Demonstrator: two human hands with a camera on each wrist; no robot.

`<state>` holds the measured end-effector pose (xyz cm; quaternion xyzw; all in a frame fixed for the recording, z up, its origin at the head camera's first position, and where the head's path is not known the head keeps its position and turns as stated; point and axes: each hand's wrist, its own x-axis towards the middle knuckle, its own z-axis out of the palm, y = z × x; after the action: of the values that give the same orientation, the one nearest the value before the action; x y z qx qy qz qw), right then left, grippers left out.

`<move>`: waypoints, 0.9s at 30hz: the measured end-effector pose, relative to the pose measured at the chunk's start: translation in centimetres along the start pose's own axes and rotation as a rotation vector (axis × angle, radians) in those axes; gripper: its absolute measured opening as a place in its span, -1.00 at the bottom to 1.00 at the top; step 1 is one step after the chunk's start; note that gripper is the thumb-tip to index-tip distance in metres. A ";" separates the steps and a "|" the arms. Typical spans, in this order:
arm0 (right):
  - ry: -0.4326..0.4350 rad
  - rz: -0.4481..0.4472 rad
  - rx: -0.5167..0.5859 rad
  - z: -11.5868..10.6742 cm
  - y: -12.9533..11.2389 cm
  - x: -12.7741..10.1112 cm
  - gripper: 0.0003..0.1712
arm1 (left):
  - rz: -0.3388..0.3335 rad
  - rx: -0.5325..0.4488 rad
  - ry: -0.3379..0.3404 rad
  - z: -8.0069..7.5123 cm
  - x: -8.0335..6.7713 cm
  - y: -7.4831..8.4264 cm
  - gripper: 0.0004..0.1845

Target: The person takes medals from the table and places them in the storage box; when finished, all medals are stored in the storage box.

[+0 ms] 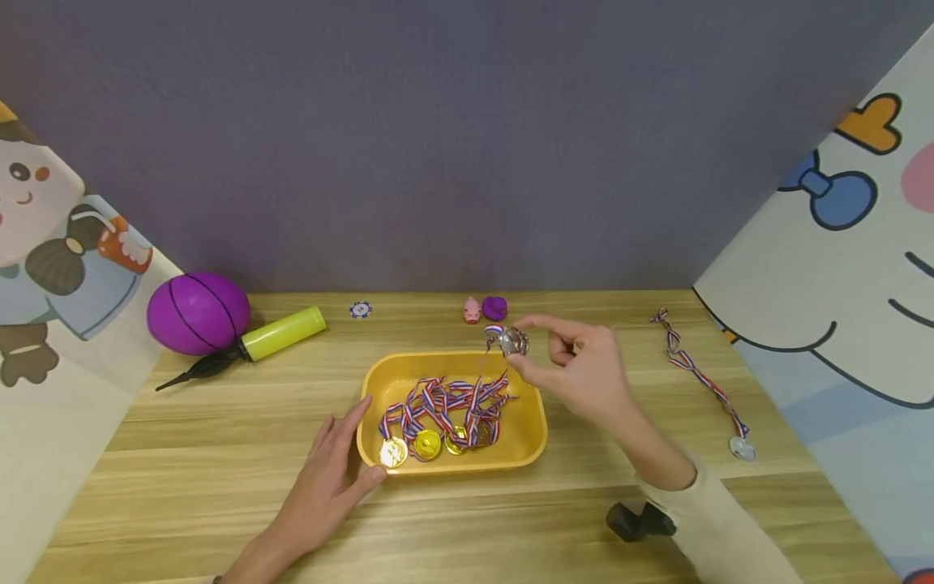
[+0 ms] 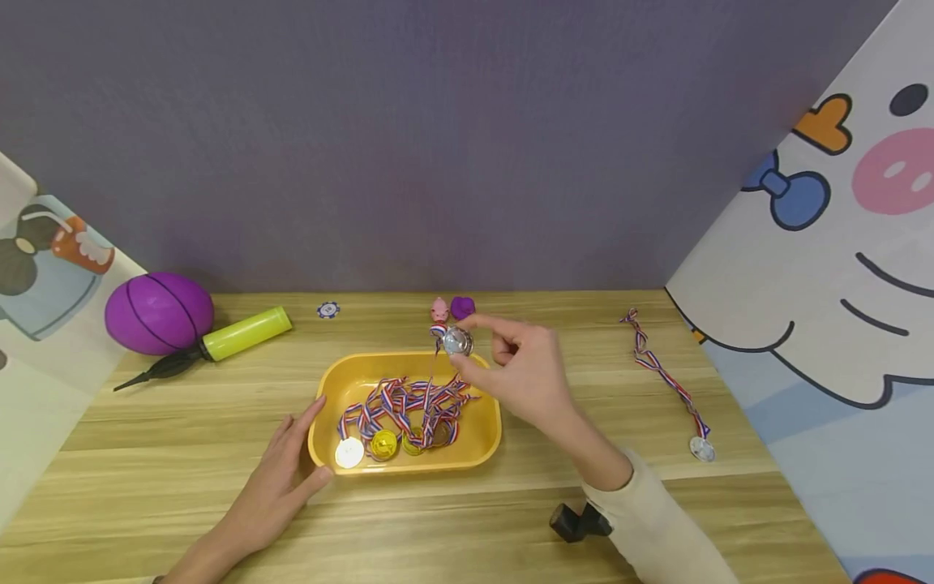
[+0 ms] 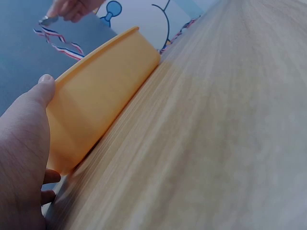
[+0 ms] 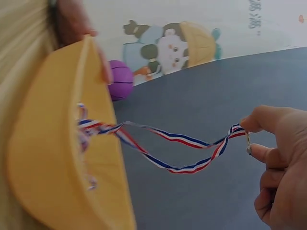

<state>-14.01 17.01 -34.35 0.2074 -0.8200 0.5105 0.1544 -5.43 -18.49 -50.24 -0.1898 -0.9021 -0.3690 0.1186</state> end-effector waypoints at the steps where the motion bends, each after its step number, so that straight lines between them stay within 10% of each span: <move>1: -0.010 0.012 -0.006 0.2 0.3 -0.2 -0.64 | -0.001 0.000 -0.001 0.0 0.0 0.0 0.00; 27: -0.248 0.015 -0.422 2.4 6.7 -4.9 -0.59 | -0.017 -0.001 -0.010 -0.1 0.1 0.2 0.00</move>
<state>-13.22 18.43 -42.87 0.2257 -0.9228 0.2995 0.0885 -5.37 -18.39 -49.99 -0.1841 -0.9041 -0.3693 0.1111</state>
